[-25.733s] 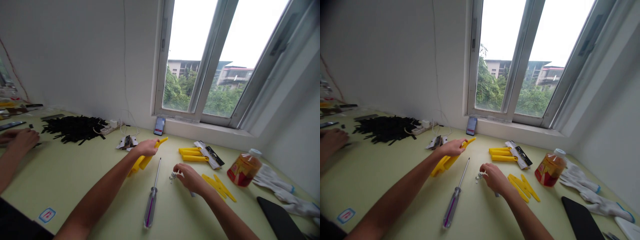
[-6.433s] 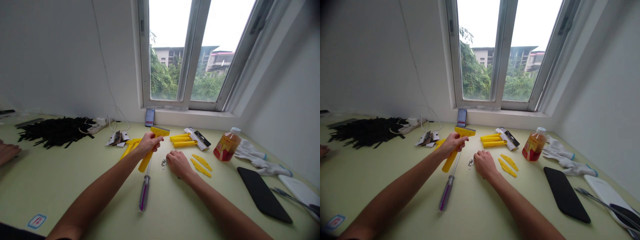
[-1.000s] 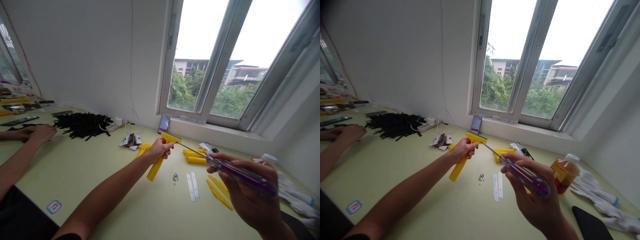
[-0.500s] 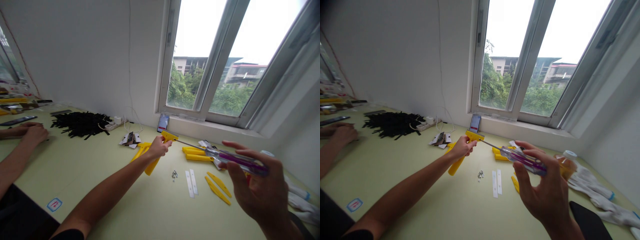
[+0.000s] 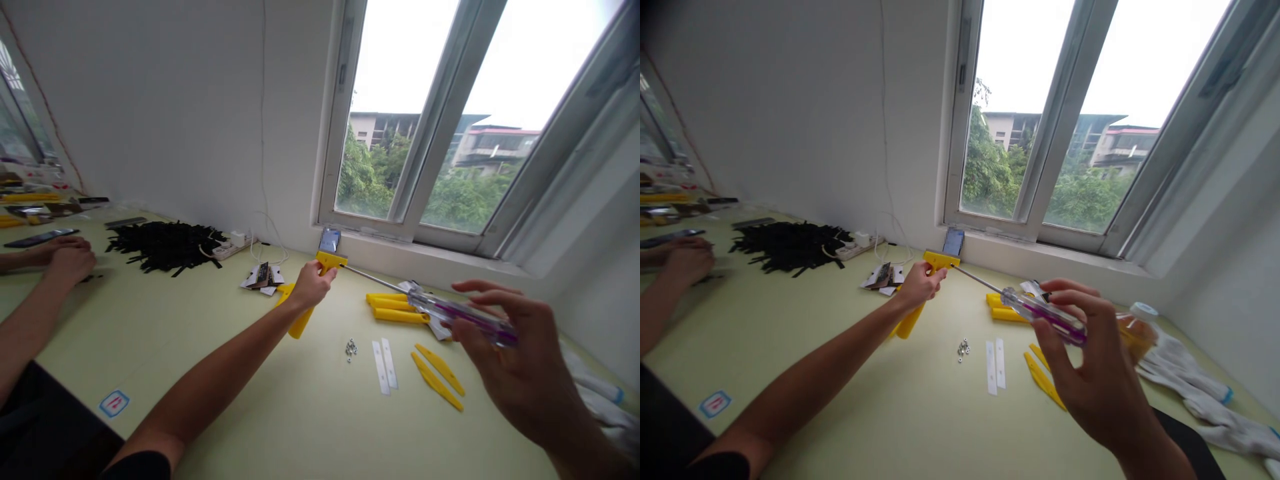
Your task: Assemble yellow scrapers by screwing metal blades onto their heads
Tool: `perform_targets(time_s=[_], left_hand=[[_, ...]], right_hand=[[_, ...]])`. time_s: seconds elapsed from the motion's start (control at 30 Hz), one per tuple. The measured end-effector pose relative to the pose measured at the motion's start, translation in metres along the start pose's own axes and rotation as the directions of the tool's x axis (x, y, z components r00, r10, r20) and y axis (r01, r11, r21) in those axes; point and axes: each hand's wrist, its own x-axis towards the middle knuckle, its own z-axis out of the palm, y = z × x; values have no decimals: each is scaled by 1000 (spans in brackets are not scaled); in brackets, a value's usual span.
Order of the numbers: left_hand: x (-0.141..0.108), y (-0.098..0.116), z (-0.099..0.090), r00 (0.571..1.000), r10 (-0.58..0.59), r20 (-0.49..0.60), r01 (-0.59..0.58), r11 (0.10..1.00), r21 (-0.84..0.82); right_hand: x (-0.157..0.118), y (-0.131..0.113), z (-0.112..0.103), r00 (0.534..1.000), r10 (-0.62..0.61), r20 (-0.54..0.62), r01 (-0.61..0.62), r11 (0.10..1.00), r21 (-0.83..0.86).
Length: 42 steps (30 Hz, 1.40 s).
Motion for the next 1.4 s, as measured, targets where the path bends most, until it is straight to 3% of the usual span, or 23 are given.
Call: perform_targets(time_s=[0.07,0.2,0.3,0.37,0.47,0.53,0.67,0.83,0.97,1.1,1.17,1.3,1.4], left_hand=[[0,0,0,1000,15,-16,-15,1000,-1],[-1,3,0,999,4,-44,-6,999,-33],[-1,5,0,996,-6,-88,1,998,-61],[-1,6,-1,994,-7,-105,-1,998,-68],[0,6,-3,994,12,-106,-20,998,-68],[1,5,-5,994,28,-109,-36,997,-70],[3,6,-9,988,35,-148,-47,996,-75],[3,9,-12,985,66,-161,-79,994,-76],[2,9,-12,984,87,-156,-98,993,-63],[-2,9,-8,982,104,-159,-109,994,-28],[-3,9,-7,980,108,-164,-116,993,-36],[-3,9,-5,977,107,-187,-124,989,-77],[-5,8,-2,976,112,-188,-125,990,-60]], right_hand=[[1,-1,-2,999,-42,5,43,998,-36],[2,-3,-5,997,57,-57,-72,945,-320],[3,-2,-7,995,-33,97,54,974,-220],[3,-2,-5,986,-113,120,131,978,-160],[1,-2,-2,1000,17,-3,-17,973,-231],[1,0,0,994,103,-22,-105,974,-203],[0,6,2,994,-31,109,32,999,-9],[0,1,0,996,80,38,-70,973,-222],[3,1,-1,988,-103,118,108,993,-38],[4,5,-1,995,86,-59,-92,991,-95],[5,6,-2,985,161,-64,-165,984,-70],[5,4,-4,997,30,72,-32,999,18],[3,-1,-5,999,52,8,-51,996,-68]])
